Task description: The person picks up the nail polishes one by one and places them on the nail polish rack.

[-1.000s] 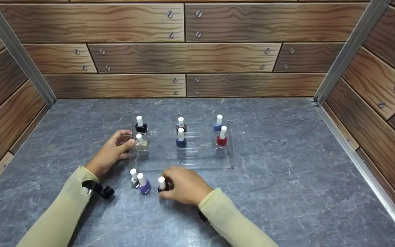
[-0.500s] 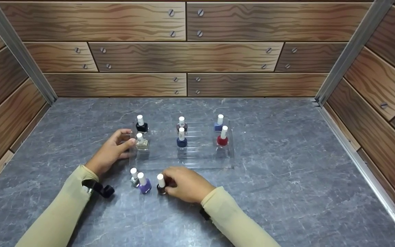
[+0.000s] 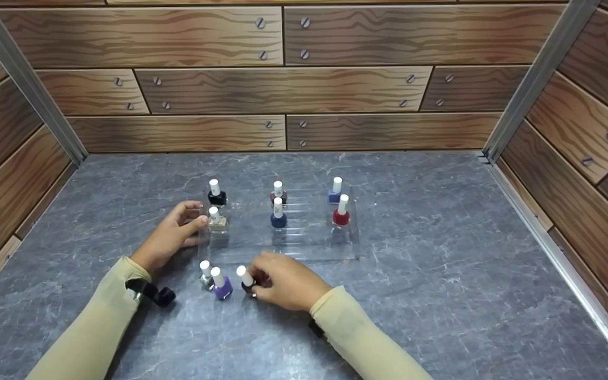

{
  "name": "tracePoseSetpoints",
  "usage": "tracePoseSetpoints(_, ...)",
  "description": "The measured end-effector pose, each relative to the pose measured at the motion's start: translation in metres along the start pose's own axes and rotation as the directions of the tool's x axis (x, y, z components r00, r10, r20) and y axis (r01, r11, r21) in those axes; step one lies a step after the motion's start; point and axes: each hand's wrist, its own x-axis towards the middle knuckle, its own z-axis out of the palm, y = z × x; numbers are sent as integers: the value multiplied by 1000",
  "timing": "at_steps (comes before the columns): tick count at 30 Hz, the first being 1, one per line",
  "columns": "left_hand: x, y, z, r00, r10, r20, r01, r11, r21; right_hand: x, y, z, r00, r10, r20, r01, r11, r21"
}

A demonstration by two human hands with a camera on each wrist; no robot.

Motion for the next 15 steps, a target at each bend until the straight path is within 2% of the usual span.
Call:
tracePoseSetpoints(9,1,-2,-1,1000,2,-19,-2,1000,6,0,3,-7,1000,-7,-2,7,997,82)
tracePoseSetpoints(15,2,-1,0,1000,11,-25,-11,1000,14,-5,10,-25,1000,-4,-27,8,992,122)
